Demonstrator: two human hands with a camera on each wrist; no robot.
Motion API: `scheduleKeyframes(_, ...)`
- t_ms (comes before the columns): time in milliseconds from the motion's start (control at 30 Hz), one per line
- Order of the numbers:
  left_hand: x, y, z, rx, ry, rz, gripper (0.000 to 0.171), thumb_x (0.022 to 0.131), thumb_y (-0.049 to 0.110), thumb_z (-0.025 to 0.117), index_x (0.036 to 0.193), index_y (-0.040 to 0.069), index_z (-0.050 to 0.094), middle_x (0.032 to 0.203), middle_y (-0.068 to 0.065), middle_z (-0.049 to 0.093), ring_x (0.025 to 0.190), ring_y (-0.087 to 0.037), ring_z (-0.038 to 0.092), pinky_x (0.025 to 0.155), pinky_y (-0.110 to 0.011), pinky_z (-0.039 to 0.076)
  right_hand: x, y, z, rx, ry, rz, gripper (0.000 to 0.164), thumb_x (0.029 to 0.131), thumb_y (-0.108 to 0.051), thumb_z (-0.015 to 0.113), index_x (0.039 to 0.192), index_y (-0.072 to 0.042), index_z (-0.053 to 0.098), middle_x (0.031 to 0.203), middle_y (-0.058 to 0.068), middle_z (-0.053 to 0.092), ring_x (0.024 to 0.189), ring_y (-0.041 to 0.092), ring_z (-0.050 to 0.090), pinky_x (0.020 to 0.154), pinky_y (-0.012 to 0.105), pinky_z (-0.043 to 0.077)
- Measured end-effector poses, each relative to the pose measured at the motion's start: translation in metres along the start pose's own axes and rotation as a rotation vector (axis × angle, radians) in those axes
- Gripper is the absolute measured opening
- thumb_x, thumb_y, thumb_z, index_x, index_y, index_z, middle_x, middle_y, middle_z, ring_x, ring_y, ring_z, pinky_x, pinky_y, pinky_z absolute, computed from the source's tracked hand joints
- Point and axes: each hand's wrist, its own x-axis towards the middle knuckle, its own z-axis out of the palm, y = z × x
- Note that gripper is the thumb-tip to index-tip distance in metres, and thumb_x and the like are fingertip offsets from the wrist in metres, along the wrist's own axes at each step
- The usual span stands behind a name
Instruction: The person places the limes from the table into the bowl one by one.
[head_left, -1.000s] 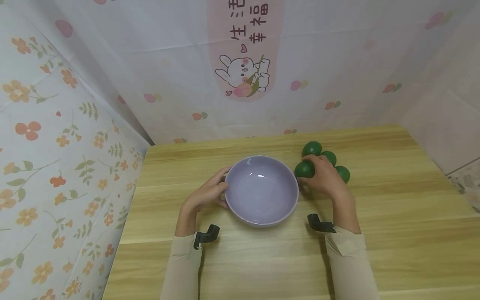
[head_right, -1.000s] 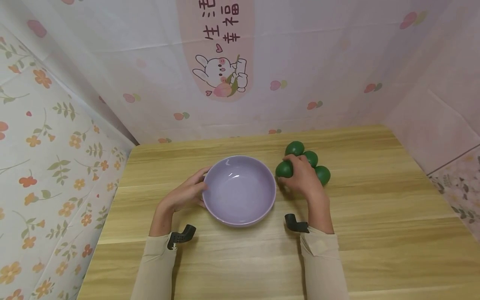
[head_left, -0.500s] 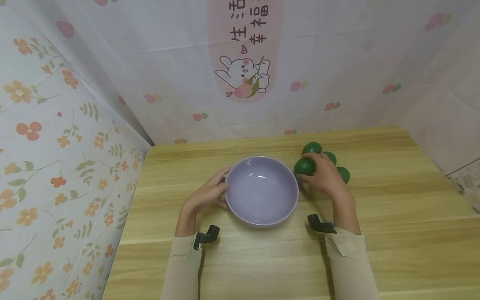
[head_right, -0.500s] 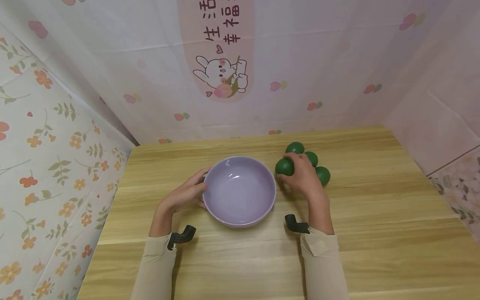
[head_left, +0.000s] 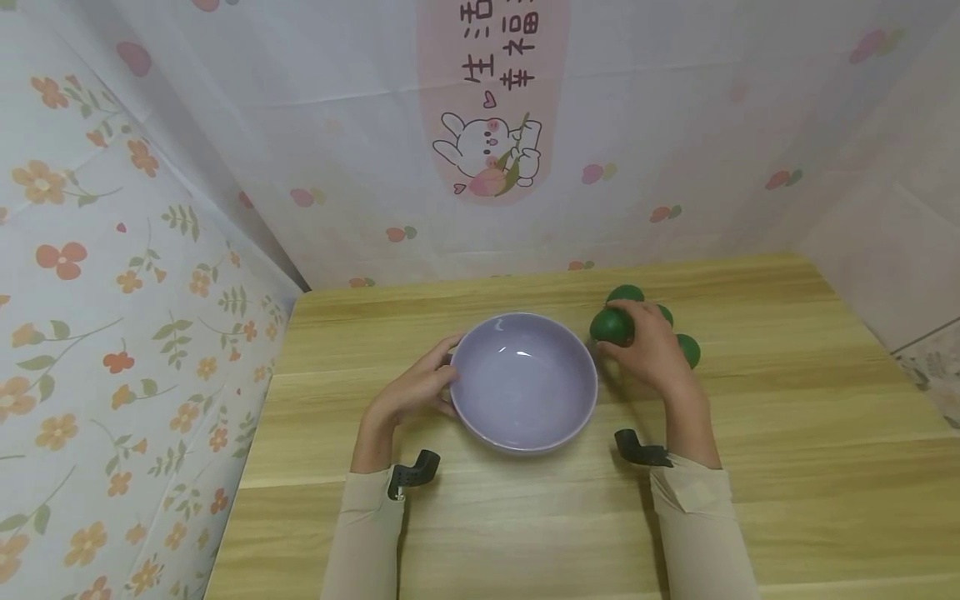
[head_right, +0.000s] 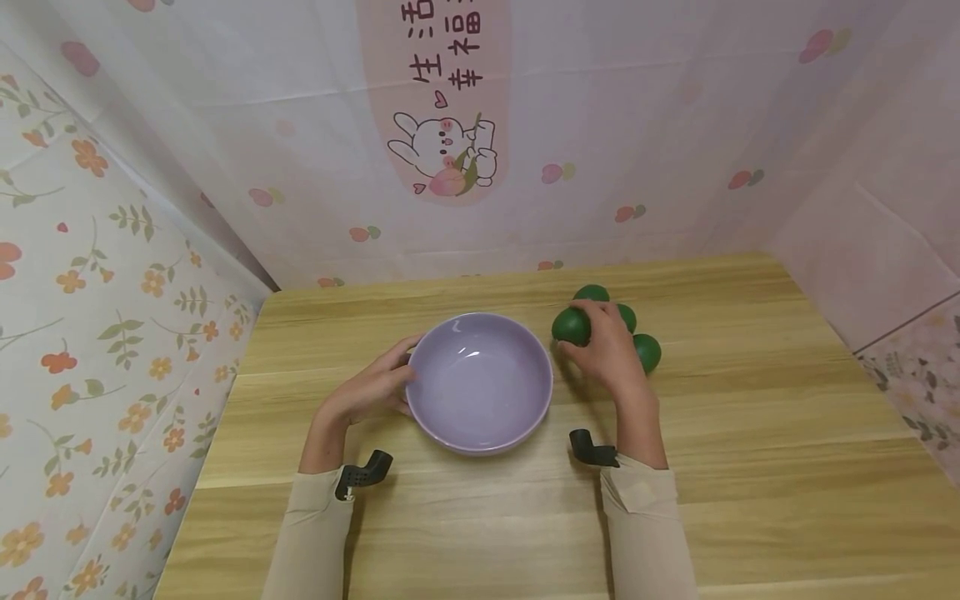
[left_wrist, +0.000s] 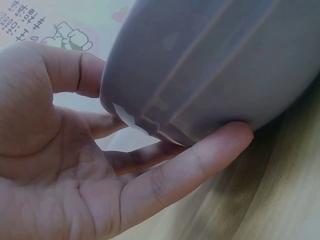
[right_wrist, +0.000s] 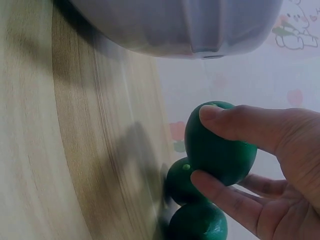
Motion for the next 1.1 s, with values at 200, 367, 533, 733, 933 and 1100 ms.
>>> scheduleKeyframes(200,0.0006,-0.0002,-0.0001,0.018,0.007,0.003,0.073,0.098,0.007,0.044,0.167,0.027,0.029,0.164,-0.023,0.035,0.131,-0.049,0.057,0.081,-0.051,0.068,0.0005,0.0008,0.0008,0.003,0.032,-0.002,0.070,0.091,-0.020,0.081,0.153,-0.009,0.049,0.154,0.035,0.042,0.135,0.058,0.050,0.106,0.079,0.047)
scheduleKeyframes(367,0.0009,-0.0004,-0.0001,-0.005,-0.007,0.007,0.073,0.098,0.006,0.043,0.167,0.028,0.028,0.166,-0.022,0.033,0.135,-0.052,0.054,0.083,-0.054,0.068,0.0007,0.0004,0.0018,0.018,0.057,-0.015,0.070,0.091,-0.021,0.081,0.152,-0.007,0.050,0.153,0.034,0.044,0.134,0.057,0.050,0.105,0.078,0.048)
scheduleKeyframes(533,0.0016,-0.0014,-0.0004,-0.021,-0.024,0.010,0.072,0.099,0.006,0.041,0.166,0.029,0.028,0.167,-0.022,0.031,0.137,-0.054,0.052,0.083,-0.056,0.067,0.0008,-0.0009,0.0016,0.028,0.090,-0.043,0.069,0.090,-0.019,0.082,0.151,-0.005,0.052,0.151,0.033,0.049,0.135,0.054,0.050,0.106,0.077,0.048)
scheduleKeyframes(733,0.0017,-0.0026,-0.0019,-0.001,-0.024,0.019,0.072,0.099,0.007,0.042,0.167,0.029,0.027,0.164,-0.025,0.035,0.130,-0.051,0.059,0.081,-0.054,0.067,0.0019,-0.0006,0.0021,0.064,0.120,-0.053,0.069,0.090,-0.019,0.082,0.151,-0.003,0.053,0.149,0.033,0.051,0.134,0.052,0.051,0.106,0.074,0.049)
scheduleKeyframes(933,0.0010,-0.0035,-0.0032,0.023,-0.025,0.025,0.073,0.099,0.009,0.042,0.167,0.029,0.026,0.163,-0.026,0.036,0.125,-0.049,0.063,0.081,-0.053,0.068,0.0036,0.0028,0.0033,0.114,0.128,-0.049,0.071,0.090,-0.021,0.083,0.151,-0.003,0.053,0.149,0.032,0.052,0.127,0.048,0.055,0.103,0.066,0.053)
scheduleKeyframes(1100,0.0002,-0.0017,-0.0029,0.034,-0.014,0.024,0.073,0.099,0.009,0.043,0.167,0.029,0.027,0.164,-0.025,0.035,0.122,-0.046,0.064,0.080,-0.053,0.068,0.0044,0.0015,0.0044,0.150,0.102,-0.050,0.073,0.090,-0.025,0.084,0.152,-0.004,0.052,0.150,0.029,0.053,0.115,0.041,0.060,0.097,0.054,0.054)
